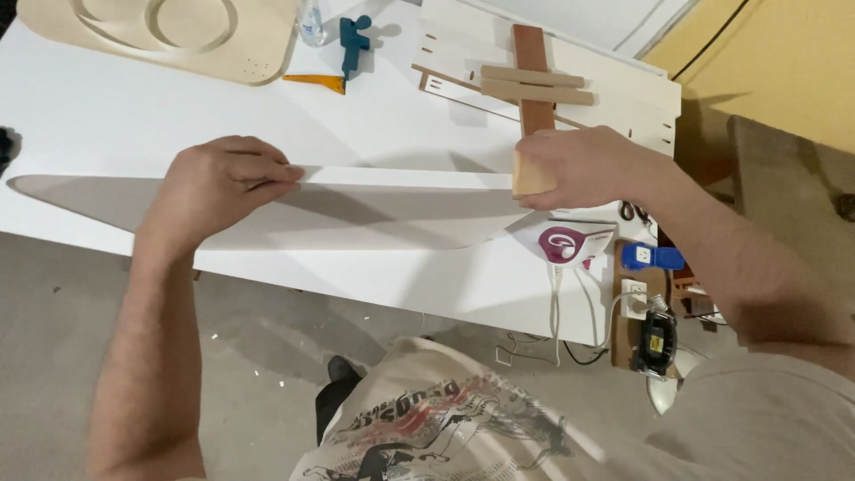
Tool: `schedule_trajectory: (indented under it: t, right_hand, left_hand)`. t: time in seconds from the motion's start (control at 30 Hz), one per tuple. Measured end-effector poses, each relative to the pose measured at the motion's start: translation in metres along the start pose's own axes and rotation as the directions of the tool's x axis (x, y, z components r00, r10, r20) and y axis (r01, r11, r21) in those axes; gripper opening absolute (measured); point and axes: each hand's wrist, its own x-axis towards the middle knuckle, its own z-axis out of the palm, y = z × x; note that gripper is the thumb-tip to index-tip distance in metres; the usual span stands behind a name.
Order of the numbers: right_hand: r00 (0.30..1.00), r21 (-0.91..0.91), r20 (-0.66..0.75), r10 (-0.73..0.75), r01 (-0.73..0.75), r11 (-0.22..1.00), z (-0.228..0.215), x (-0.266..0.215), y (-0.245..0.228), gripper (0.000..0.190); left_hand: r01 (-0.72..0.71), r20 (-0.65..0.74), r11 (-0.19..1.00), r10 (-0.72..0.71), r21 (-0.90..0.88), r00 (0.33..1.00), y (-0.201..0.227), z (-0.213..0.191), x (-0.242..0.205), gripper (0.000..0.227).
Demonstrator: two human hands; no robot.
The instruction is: The person applies a strip of white edge banding to the edge of a large white board. They use a purple iron to press the banding onto the edge, then use a small wooden block to smooth and secure the material. The person repeats this process along the length of the board's edge.
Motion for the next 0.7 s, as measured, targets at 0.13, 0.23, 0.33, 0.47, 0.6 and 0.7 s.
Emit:
schedule_trajectory:
  t: [0.13,0.23,0.33,0.47,0.6,0.7]
  right_hand:
    - [0.996,0.052,0.074,0.054,-0.058,0.997,0.009,0.009,0.023,0.089]
    - [0.996,-0.015,0.089,0.012,-0.011,1.000,-0.008,0.008,-0.007,0.075]
    - [0.995,-0.095,0.089,-0.039,0.047,0.994,-0.025,0.013,-0.042,0.046]
    - [0.967,-0.191,-0.014,-0.254,0.247,0.950,-0.017,0.049,-0.047,0.065]
    - [0.943,-0.216,-0.035,-0.330,0.315,0.924,-0.032,0.059,-0.083,0.055]
    - [0.941,-0.225,-0.028,-0.338,0.323,0.919,-0.042,0.066,-0.103,0.053]
  left_hand:
    - [0.004,-0.054,1.000,-0.005,-0.006,0.999,-0.007,0.002,-0.011,0.009]
    - [-0.074,-0.098,0.997,0.073,-0.007,0.992,-0.010,0.004,-0.013,0.009]
    - [-0.074,-0.091,0.997,0.074,-0.001,0.993,-0.007,0.005,-0.013,0.010]
    - [0.019,-0.057,0.999,-0.016,0.047,0.998,0.010,0.005,-0.006,0.012]
    - [-0.021,-0.085,0.999,0.023,0.031,0.996,0.013,0.011,0.000,0.011]
    - [-0.024,-0.078,0.999,0.026,0.033,0.997,0.011,0.015,0.004,0.012]
